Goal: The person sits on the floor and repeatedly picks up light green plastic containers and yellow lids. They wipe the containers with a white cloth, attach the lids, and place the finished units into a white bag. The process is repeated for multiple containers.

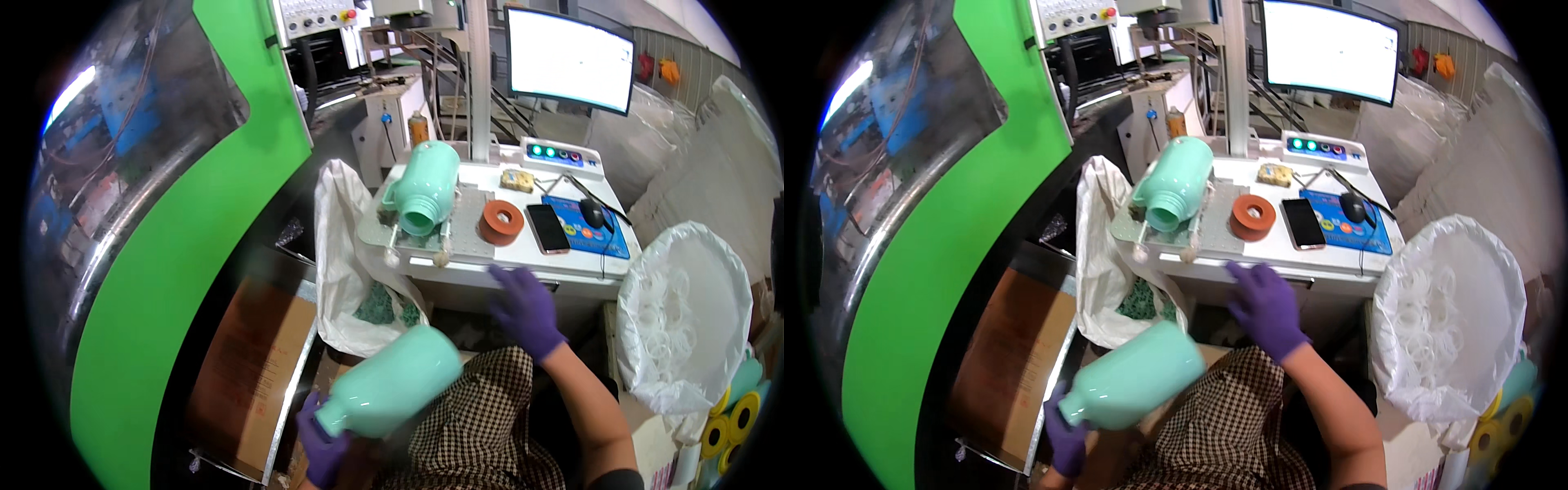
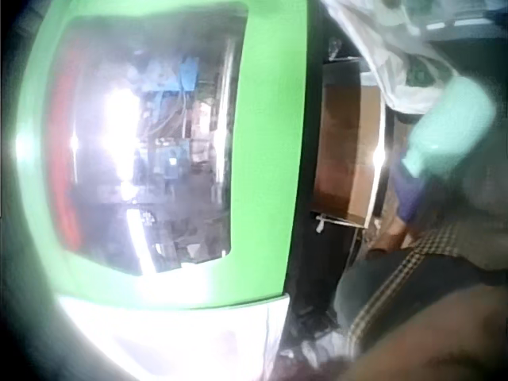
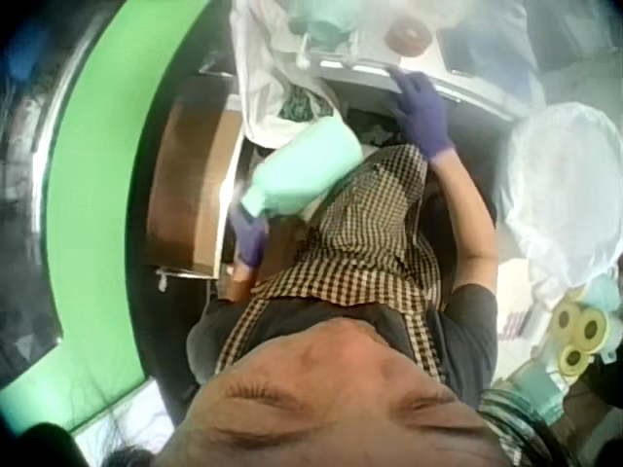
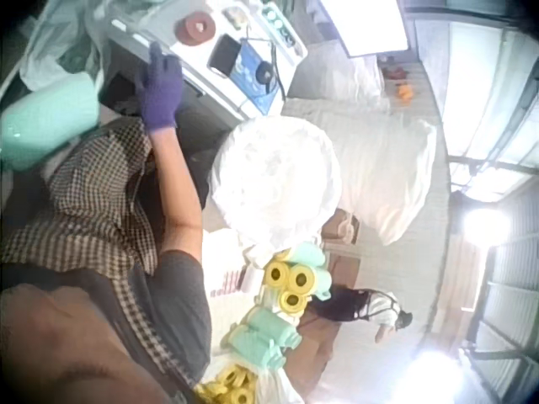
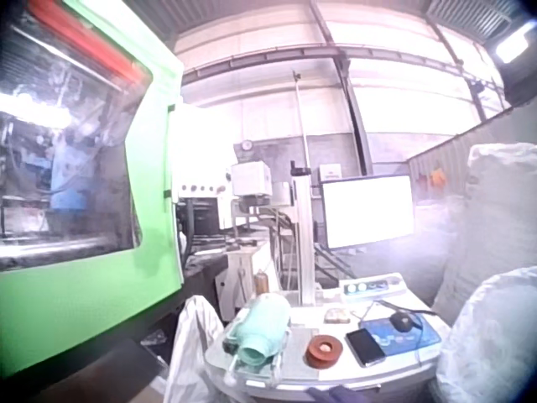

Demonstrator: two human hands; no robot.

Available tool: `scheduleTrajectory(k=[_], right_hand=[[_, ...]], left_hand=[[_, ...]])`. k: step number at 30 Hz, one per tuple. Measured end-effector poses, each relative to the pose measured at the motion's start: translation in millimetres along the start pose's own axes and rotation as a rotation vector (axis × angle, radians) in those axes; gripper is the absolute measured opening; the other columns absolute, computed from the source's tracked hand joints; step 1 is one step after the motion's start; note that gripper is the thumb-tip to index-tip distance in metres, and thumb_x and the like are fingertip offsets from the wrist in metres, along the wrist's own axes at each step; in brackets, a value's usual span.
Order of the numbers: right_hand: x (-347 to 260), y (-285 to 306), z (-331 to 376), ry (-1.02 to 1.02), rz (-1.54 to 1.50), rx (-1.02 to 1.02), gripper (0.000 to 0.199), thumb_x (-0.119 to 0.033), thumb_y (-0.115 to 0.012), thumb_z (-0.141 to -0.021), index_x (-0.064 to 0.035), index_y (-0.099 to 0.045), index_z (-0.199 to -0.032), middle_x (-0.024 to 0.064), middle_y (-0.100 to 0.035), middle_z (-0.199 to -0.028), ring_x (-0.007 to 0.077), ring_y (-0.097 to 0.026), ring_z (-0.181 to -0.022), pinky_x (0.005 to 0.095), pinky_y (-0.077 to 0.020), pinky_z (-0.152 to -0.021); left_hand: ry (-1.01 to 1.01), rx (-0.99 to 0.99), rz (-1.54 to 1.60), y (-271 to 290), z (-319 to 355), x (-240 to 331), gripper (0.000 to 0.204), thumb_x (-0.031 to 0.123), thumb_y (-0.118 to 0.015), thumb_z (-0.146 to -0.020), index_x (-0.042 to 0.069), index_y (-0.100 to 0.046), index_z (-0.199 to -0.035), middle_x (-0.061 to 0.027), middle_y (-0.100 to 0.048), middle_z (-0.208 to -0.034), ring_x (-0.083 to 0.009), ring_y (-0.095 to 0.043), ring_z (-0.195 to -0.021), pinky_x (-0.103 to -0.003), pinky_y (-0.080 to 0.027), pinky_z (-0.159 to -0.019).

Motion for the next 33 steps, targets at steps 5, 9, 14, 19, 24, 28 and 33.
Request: scheduleTrajectory(k=[5, 9, 14, 19, 24, 28, 33], right_hand=[[6, -123, -114, 0.042, 0.373, -0.058, 0.041, -0.018, -0.069, -0.083, -0.0219, -0.062, -0.123, 0.0109, -0.059, -0.093, 0.0295, -0.062, -0.080, 0.0449, -0.0486, -0.064], [28, -122, -122, 0.155, 0.399, 0.000, 0.031, -0.020, -0.069, -0.082, -0.0171, -0.062, -0.112, 0.0105, -0.058, -0.098, 0.0285, -0.061, -0.087, 0.0442, -0.0478, -0.070], [-62, 26, -4, 0.387, 0.076, 0.152, 0.031, -0.022, -0.074, -0.073, -0.0156, -0.068, -0.103, 0.0063, -0.061, -0.091, 0.0273, -0.061, -0.083, 0.0413, -0.0484, -0.074], [-70, 158, 162, -0.342, -0.561, 0.681, 0.044, -0.049, -0.070, -0.084, -0.0053, -0.062, -0.082, 0.0143, -0.059, -0.093, 0.0267, -0.057, -0.090, 0.0403, -0.0463, -0.079], [-52, 220, 249, -0.490, -0.246, 0.480, 0.063, -0.060, -0.057, -0.095, 0.0019, -0.061, -0.089, 0.0120, -0.058, -0.098, 0.0249, -0.055, -0.095, 0.0400, -0.0468, -0.086], [-39, 220, 263, -0.638, -0.184, 0.562, 0.062, -0.059, -0.054, -0.097, 0.0019, -0.062, -0.092, 0.0110, -0.059, -0.097, 0.0234, -0.054, -0.092, 0.0384, -0.0468, -0.082], [-32, 184, 218, -0.435, -0.324, 0.431, 0.039, -0.039, -0.067, -0.093, -0.0020, -0.059, -0.082, 0.0055, -0.046, -0.081, 0.0184, -0.045, -0.077, 0.0334, -0.0396, -0.069]], left_hand=[[0.044, 0.270, 0.302, 31, -9, 8, 0.064, 0.025, -0.064, -0.097, 0.004, -0.030, -0.147, -0.0156, -0.042, -0.144, -0.0315, -0.049, -0.129, -0.045, -0.052, -0.098], [-0.177, 0.398, 0.355, 13, -41, 32, 0.066, 0.015, -0.069, -0.088, 0.004, -0.035, -0.143, -0.0160, -0.040, -0.149, -0.0290, -0.043, -0.135, -0.044, -0.044, -0.108], [-0.550, 0.311, 0.214, -7, -95, 46, 0.074, -0.005, -0.072, -0.075, 0.009, -0.039, -0.140, -0.0154, -0.038, -0.152, -0.0284, -0.040, -0.138, -0.045, -0.037, -0.113], [-0.857, 0.087, -0.163, -129, -186, 50, 0.068, 0.004, -0.084, -0.074, 0.009, -0.049, -0.133, -0.0213, -0.040, -0.151, -0.0395, -0.044, -0.137, -0.049, -0.040, -0.112], [-0.989, 0.061, -0.435, -226, -244, 48, 0.065, 0.015, -0.085, -0.075, 0.011, -0.053, -0.132, -0.0215, -0.039, -0.152, -0.0454, -0.042, -0.139, -0.051, -0.040, -0.112], [-0.858, 0.032, -0.365, -259, -275, 46, 0.064, 0.020, -0.082, -0.079, 0.012, -0.051, -0.135, -0.0219, -0.039, -0.152, -0.0450, -0.041, -0.139, -0.049, -0.041, -0.112], [-0.886, 0.041, -0.347, -274, -300, 39, 0.066, 0.025, -0.081, -0.080, 0.013, -0.049, -0.137, -0.0211, -0.035, -0.154, -0.0451, -0.042, -0.138, -0.049, -0.043, -0.109]])
Point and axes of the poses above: each hand's wrist, its own z-axis away from the middle knuckle, its own y-axis out of the back of the hand, x = y × z, the point moved 3 cm from there along -z, towards the middle knuckle
